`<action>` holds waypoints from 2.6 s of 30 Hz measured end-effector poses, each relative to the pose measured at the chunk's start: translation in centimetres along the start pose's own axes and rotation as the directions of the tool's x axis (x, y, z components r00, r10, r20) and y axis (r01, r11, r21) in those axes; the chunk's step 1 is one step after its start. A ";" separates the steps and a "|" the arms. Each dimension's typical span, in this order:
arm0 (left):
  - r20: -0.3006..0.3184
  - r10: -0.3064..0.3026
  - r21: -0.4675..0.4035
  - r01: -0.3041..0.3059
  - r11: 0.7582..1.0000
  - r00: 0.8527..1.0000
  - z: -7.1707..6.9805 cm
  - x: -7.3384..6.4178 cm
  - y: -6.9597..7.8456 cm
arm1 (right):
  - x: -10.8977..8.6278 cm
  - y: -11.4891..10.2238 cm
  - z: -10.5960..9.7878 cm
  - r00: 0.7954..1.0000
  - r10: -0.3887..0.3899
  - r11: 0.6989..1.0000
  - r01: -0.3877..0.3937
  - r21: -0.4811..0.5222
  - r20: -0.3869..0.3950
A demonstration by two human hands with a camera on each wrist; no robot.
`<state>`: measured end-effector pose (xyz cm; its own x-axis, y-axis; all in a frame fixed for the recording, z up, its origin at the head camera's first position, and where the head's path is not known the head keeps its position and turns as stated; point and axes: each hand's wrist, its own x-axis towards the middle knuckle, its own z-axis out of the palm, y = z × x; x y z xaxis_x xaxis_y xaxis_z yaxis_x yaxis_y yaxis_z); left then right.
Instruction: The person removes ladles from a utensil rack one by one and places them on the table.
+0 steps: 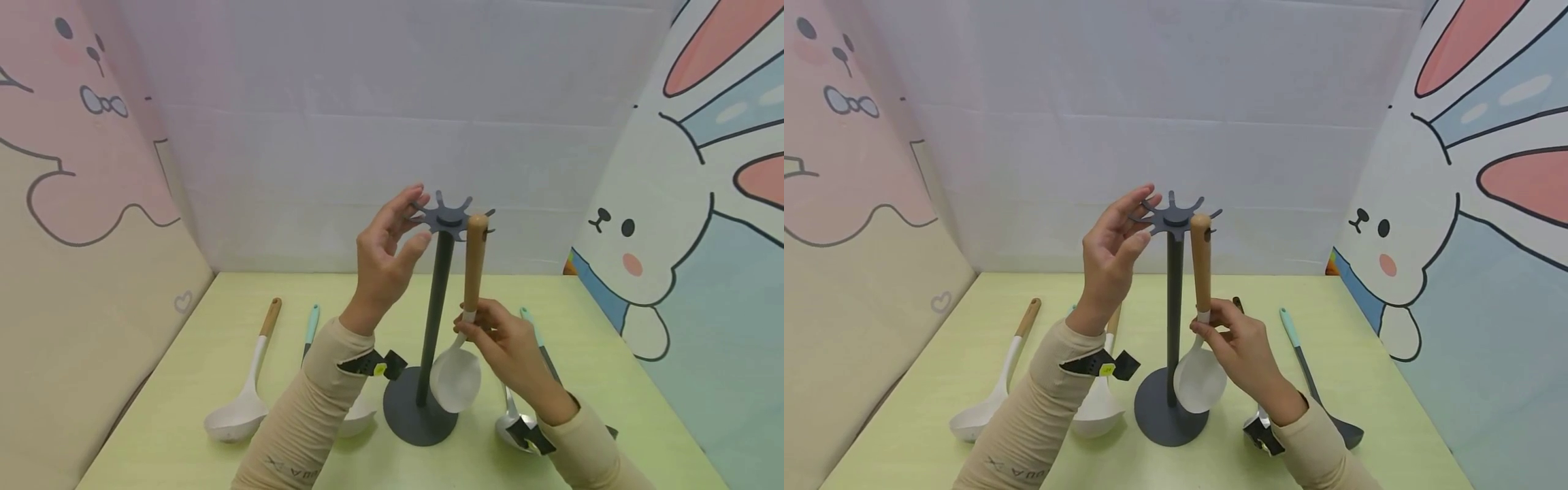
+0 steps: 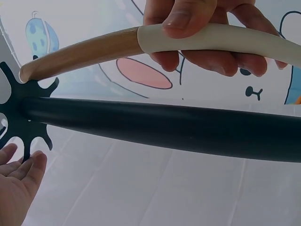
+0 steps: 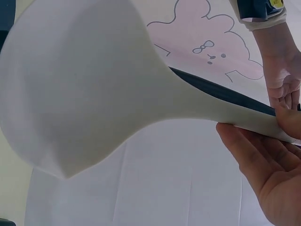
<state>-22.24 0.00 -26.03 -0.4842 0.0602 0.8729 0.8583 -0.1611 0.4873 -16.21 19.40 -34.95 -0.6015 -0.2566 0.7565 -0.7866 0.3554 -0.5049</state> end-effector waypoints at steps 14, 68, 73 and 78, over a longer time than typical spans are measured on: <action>0.001 -0.020 0.000 0.020 1.000 1.000 -0.2 0.0 -0.1 | 0.4 -0.9 -0.1 0.999 -0.032 0.999 0.032 -0.001 -0.025; -0.025 -0.034 0.003 0.034 0.999 0.999 0.3 -0.1 0.1 | -1.0 5.7 -16.6 0.936 0.340 0.777 -0.337 -0.532 -0.096; -0.023 -0.034 0.007 0.034 0.999 0.999 0.3 0.0 0.1 | -1.8 8.2 -18.2 0.864 0.502 0.683 -0.429 -0.591 -0.047; -0.024 -0.036 0.010 0.036 0.999 0.999 0.2 -0.1 0.1 | -3.0 10.4 -19.2 0.758 0.651 0.622 -0.507 -0.597 0.035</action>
<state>-22.07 0.17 -26.07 -0.5185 0.0421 0.8540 0.8419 -0.1494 0.5185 -19.86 41.09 -34.53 -0.9731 0.0057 0.2301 -0.1010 0.8879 -0.4489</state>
